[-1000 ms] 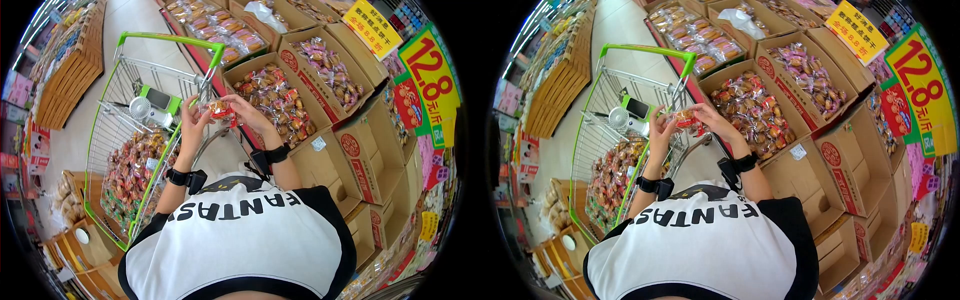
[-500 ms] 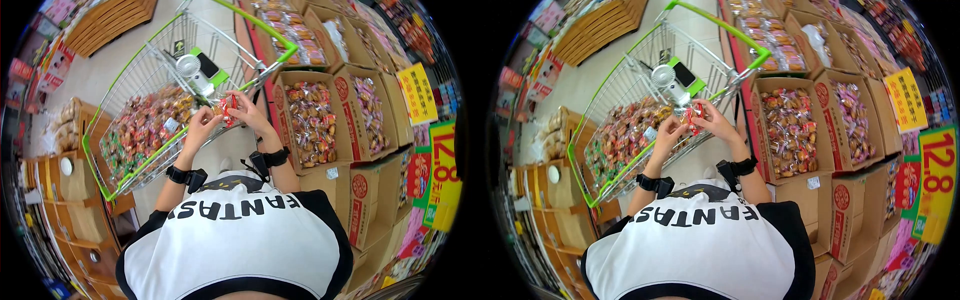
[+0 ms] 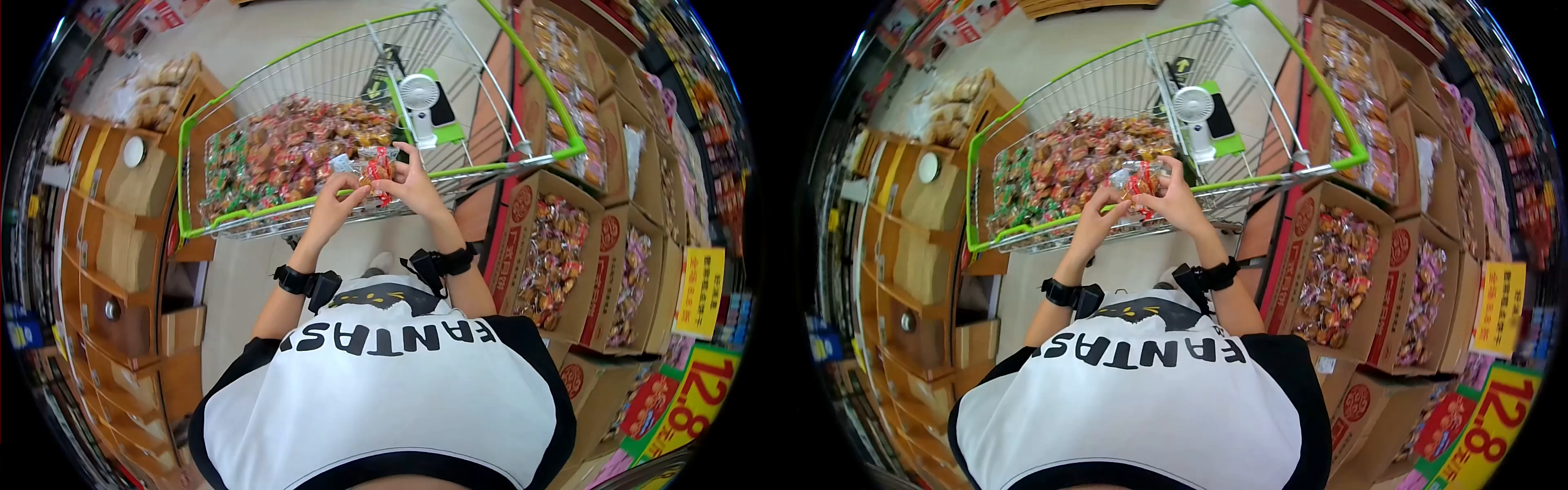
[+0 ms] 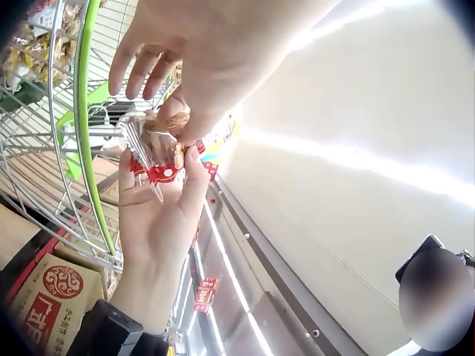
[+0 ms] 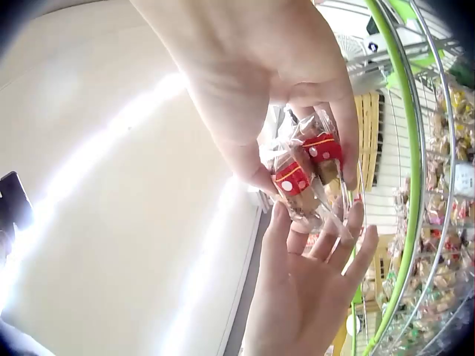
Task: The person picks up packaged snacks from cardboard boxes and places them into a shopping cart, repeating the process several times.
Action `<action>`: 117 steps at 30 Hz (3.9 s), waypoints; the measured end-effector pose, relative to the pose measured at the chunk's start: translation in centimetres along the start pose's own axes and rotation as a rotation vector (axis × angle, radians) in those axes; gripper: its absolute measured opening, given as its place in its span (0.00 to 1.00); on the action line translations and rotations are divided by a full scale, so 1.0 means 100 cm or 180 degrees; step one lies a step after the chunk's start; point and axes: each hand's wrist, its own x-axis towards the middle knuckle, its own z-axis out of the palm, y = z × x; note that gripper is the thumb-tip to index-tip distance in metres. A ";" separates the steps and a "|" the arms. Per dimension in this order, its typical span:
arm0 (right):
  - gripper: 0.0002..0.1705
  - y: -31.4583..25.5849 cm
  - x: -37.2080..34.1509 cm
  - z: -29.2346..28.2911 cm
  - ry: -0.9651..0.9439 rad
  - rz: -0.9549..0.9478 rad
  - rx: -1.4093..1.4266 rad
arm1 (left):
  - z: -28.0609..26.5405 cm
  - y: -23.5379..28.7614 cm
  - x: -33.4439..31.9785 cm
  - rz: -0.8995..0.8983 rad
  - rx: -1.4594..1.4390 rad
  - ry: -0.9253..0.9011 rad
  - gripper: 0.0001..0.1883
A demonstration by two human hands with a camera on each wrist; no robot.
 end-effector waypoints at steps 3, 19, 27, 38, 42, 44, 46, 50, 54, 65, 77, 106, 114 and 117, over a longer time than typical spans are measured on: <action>0.39 0.003 0.016 0.022 0.0021 0.0399 -0.0206 | -0.018 -0.010 -0.006 0.0133 0.0065 0.0289 0.08; 0.33 0.040 0.077 0.134 -0.0764 -0.0421 -0.1007 | -0.093 -0.016 -0.042 -0.0774 -0.1108 0.1636 0.07; 0.35 0.032 0.084 0.136 -0.0740 -0.0822 -0.1737 | -0.135 -0.013 -0.041 -0.1141 -0.0021 0.2084 0.11; 0.17 0.031 0.033 0.088 -0.1134 -0.0110 -0.1260 | -0.069 -0.020 -0.037 -0.0871 -0.0439 0.0845 0.05; 0.14 0.031 0.022 0.070 -0.1185 0.0281 -0.1432 | -0.049 -0.019 -0.030 -0.0754 -0.0287 0.0540 0.06; 0.13 0.027 0.016 0.059 -0.1105 0.0309 -0.1364 | -0.042 -0.022 -0.027 -0.0755 -0.0234 0.0396 0.06; 0.13 0.026 0.012 0.048 -0.1021 0.0338 -0.1295 | -0.035 -0.026 -0.023 -0.0705 -0.0221 0.0173 0.05; 0.14 0.026 0.006 0.027 -0.0804 0.0228 -0.1384 | -0.020 -0.020 -0.015 -0.0673 -0.0239 -0.0198 0.06; 0.14 0.031 -0.001 0.010 -0.0611 0.0291 -0.1196 | -0.003 -0.015 -0.006 -0.0667 -0.0385 -0.0385 0.06; 0.13 0.018 -0.031 -0.037 0.0104 0.0349 -0.1096 | 0.039 -0.002 0.022 -0.0575 -0.0492 -0.1053 0.07; 0.13 0.023 -0.083 -0.087 0.0930 0.0276 -0.1015 | 0.104 0.019 0.040 -0.0546 -0.0615 -0.1983 0.07; 0.19 -0.006 -0.291 -0.201 0.3434 0.1979 -0.2236 | 0.309 0.034 0.025 -0.0192 -0.0403 -0.4425 0.07; 0.23 0.010 -0.327 -0.217 0.3401 0.2961 -0.2057 | 0.369 0.013 -0.002 -0.0026 -0.0294 -0.5031 0.06; 0.23 0.042 -0.337 -0.222 0.3501 0.3050 -0.1685 | 0.381 0.009 -0.015 0.0240 0.0067 -0.5076 0.06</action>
